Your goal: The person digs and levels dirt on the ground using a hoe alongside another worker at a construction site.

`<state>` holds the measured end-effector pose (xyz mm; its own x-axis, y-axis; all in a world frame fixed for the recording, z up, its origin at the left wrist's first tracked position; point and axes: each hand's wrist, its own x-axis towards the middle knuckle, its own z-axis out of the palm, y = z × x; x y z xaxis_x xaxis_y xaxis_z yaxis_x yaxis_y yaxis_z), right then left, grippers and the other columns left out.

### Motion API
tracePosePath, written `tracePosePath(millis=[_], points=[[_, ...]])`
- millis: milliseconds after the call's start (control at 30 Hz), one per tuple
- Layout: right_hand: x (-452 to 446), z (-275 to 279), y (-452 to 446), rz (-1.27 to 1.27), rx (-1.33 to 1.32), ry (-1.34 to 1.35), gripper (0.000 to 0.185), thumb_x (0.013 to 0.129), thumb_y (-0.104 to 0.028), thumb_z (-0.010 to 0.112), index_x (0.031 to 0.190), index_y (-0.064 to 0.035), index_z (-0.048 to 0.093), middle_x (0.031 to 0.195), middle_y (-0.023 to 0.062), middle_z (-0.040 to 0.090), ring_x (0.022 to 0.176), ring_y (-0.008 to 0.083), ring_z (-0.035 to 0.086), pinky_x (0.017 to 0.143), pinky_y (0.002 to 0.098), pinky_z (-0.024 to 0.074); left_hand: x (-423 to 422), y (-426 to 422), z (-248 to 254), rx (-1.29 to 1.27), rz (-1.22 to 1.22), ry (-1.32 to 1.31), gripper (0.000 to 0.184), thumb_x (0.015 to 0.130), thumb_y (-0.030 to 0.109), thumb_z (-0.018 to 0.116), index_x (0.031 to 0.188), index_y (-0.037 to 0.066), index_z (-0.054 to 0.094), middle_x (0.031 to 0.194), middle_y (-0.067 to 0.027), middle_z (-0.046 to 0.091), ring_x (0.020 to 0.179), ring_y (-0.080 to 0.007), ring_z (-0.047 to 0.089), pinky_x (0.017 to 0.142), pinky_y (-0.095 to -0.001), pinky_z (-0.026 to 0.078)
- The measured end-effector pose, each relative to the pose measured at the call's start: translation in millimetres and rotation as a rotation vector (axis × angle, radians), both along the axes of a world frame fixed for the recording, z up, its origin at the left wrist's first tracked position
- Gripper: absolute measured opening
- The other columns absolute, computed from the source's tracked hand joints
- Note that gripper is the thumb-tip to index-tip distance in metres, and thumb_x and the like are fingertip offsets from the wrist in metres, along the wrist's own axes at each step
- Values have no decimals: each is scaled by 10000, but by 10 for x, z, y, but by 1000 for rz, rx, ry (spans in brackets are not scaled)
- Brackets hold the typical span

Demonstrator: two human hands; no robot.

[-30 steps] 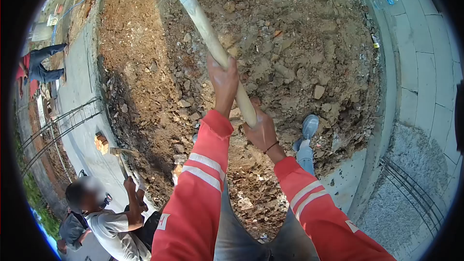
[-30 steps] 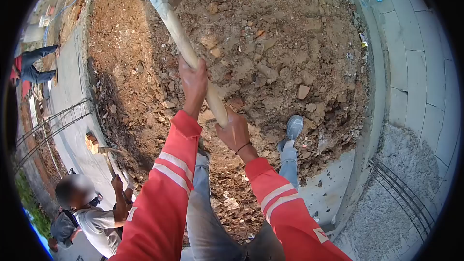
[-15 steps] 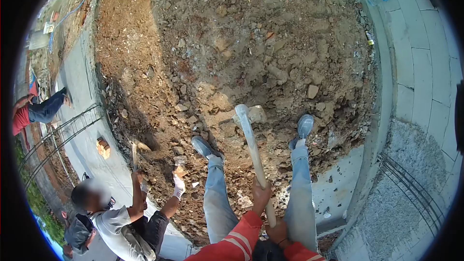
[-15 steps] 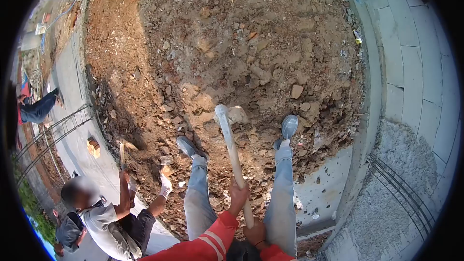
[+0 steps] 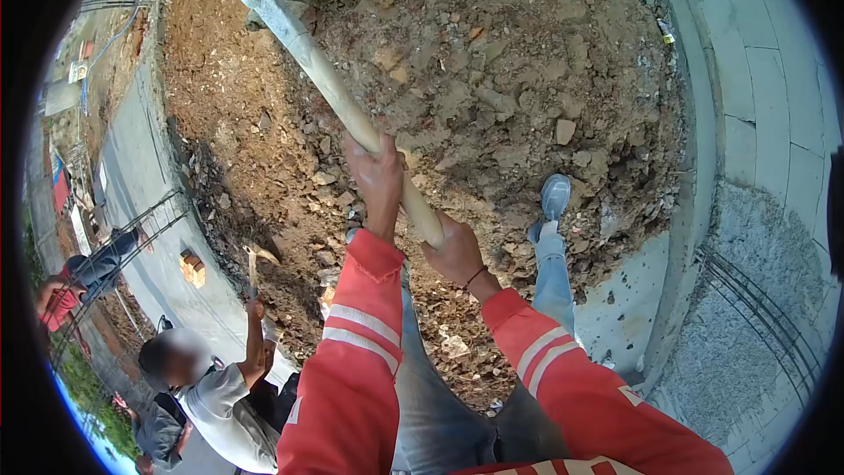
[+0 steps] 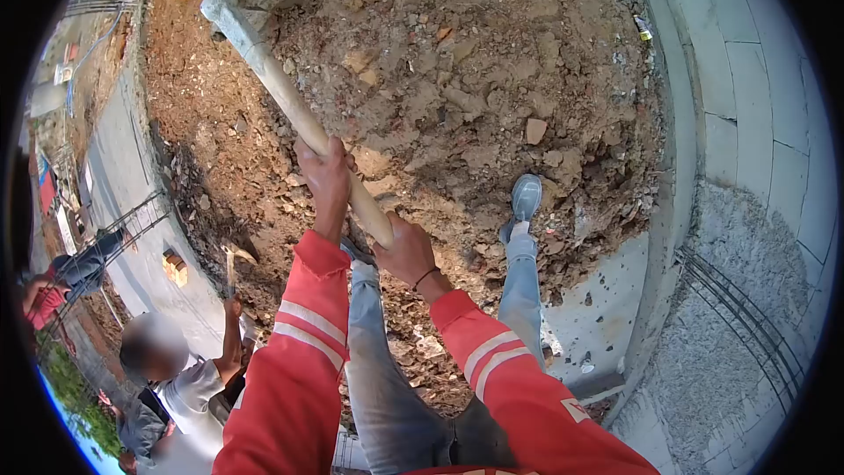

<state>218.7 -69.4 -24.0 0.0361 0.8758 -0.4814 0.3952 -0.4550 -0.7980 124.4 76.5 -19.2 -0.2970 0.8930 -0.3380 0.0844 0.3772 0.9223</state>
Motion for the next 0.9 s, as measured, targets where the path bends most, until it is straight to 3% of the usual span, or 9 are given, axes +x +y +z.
tracePosePath(millis=[67,167,200,300,367,433,567,667,900], points=[[85,-217,-342,19,-46,0,386,720,-200,738,1040,-24,615,841,251,666,814,423,655,699,490,529,67,-346,-435,-98,4,6,237,903,87,609,1039,24,425,706,-54,523,510,-139,528,437,-291,451],[193,-4,-1591,22,-644,-55,428,738,-253,709,1082,-9,638,947,241,687,894,380,679,776,454,548,274,-1936,-1334,-595,-132,83,262,815,51,611,1015,-17,457,685,-82,554,484,-187,562,421,-334,454],[136,196,-1879,-34,-816,-176,437,734,-279,711,1064,1,647,959,245,689,904,382,683,800,452,551,102,-2931,-2262,-670,-305,172,284,781,76,636,1007,-18,491,700,-114,594,497,-210,591,432,-358,470],[429,287,-2074,-110,-779,-112,406,728,-265,708,1003,30,660,900,241,695,845,385,691,766,449,558,600,-2963,-1959,-568,-346,328,263,759,81,626,958,-39,503,665,-149,602,497,-239,602,446,-383,486],[602,345,-2098,-317,-956,221,371,733,-233,703,961,56,657,808,232,690,772,359,697,705,436,554,741,-3134,-1651,-542,-399,479,259,754,73,617,951,-45,498,660,-158,600,498,-248,606,444,-388,488],[573,165,-2400,-271,-797,87,384,736,-223,702,961,81,635,769,232,681,742,356,693,667,448,531,833,-2898,-1497,-597,-339,359,272,746,69,608,963,-43,487,664,-172,599,506,-262,612,441,-384,492],[417,336,-2291,-219,-867,13,444,743,-234,702,1070,55,622,876,266,681,844,395,683,758,469,542,330,-3576,-2452,-457,-371,372,250,749,67,609,942,-34,486,621,-110,551,478,-235,579,427,-368,479],[239,235,-2337,-250,-853,46,463,739,-243,708,1093,42,619,908,268,683,865,405,680,787,464,548,568,-2796,-1433,-781,-344,80,187,750,59,605,868,-31,493,597,-87,518,453,-215,540,410,-363,469],[-68,154,-1992,-335,-850,45,412,738,-219,705,1006,83,623,863,235,690,789,346,700,701,417,550,248,-2474,-1799,-937,-477,-77,118,785,82,609,778,4,520,619,-90,523,477,-221,545,401,-371,469]])
